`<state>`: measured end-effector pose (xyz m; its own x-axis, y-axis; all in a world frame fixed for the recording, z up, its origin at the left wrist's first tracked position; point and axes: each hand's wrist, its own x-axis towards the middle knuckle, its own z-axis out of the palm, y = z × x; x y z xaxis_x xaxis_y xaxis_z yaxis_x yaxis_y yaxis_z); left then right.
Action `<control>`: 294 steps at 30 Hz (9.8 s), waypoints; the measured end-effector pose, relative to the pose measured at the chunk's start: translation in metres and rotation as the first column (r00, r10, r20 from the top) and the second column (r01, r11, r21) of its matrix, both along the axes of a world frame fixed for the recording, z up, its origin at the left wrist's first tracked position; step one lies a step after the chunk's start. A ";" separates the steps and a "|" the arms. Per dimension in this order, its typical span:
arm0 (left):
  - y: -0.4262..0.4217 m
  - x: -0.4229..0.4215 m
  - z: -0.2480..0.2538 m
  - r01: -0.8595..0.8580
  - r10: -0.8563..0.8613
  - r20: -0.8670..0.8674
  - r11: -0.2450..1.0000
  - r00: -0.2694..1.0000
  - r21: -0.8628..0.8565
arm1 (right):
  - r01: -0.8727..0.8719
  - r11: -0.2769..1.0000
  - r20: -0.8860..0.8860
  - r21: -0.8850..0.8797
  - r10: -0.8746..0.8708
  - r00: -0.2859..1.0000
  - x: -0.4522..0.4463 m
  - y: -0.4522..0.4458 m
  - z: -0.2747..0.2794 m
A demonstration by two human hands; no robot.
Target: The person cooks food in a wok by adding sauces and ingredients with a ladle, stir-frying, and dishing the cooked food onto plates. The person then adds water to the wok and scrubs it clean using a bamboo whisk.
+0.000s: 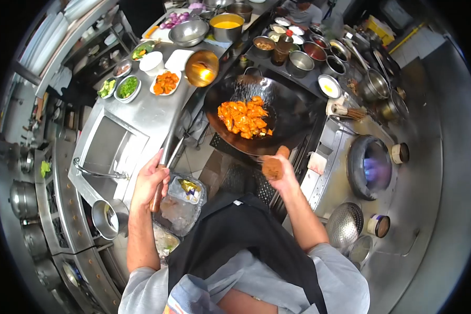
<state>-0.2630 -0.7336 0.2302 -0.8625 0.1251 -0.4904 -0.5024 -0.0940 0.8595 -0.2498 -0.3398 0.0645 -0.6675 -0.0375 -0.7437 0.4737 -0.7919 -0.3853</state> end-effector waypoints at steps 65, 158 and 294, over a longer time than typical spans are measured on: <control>0.087 -0.010 -0.103 -0.051 -0.294 0.245 0.538 0.924 0.841 | -0.055 0.958 -0.101 0.282 0.087 0.991 0.018 -0.006 0.039; 0.115 -0.006 -0.123 0.208 -0.541 0.437 0.767 0.719 0.607 | 0.155 0.892 -0.135 0.424 -0.106 0.985 0.112 -0.028 -0.059; 0.014 0.022 -0.079 0.305 -0.557 0.356 0.769 0.750 0.561 | -0.107 0.923 -0.037 0.369 0.130 0.991 0.037 -0.068 -0.008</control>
